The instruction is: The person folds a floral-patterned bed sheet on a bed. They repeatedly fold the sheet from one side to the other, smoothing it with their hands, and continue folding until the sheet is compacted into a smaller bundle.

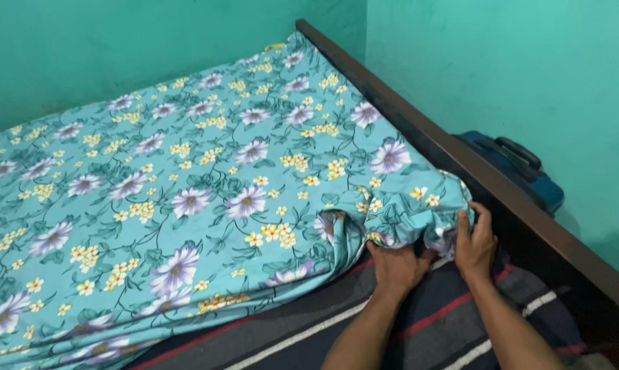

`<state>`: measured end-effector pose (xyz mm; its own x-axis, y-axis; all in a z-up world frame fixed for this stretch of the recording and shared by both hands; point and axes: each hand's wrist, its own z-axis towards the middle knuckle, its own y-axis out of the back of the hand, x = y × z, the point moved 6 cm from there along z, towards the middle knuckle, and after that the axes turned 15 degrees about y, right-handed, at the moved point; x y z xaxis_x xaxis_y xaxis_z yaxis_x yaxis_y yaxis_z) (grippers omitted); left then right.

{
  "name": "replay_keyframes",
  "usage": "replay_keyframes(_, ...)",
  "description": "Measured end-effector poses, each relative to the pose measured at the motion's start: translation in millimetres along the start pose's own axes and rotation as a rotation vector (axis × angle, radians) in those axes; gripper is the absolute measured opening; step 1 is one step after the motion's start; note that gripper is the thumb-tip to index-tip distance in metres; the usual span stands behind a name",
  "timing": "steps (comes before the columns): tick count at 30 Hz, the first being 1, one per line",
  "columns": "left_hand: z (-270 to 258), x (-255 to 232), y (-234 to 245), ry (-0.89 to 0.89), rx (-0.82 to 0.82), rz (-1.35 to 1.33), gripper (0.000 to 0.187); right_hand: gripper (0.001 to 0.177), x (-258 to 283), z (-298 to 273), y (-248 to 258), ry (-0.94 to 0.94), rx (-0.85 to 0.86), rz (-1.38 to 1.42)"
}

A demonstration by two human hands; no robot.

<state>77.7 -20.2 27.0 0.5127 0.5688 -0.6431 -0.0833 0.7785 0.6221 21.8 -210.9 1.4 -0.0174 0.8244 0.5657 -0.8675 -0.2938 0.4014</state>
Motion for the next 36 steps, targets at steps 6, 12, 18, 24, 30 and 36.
replay_keyframes(6,10,34,-32,-0.114,0.259,0.16,0.04,0.047,10,-1,-3,0.072,0.021,-0.033)
replay_keyframes(12,50,52,10,-0.385,0.163,0.499,0.038,0.037,31,3,3,0.008,0.051,0.006)
replay_keyframes(18,74,75,75,-0.194,-0.057,0.504,0.056,0.024,25,3,-7,-0.114,0.061,0.215)
replay_keyframes(24,19,75,58,-0.071,0.051,0.246,0.049,0.019,20,0,-11,-0.122,0.043,0.266)
replay_keyframes(30,-15,41,69,-0.274,0.224,0.079,0.032,0.016,20,1,-9,-0.096,0.059,0.226)
replay_keyframes(36,-26,48,81,-0.34,0.378,-0.038,0.038,0.016,8,-2,-15,-0.119,0.082,0.235)
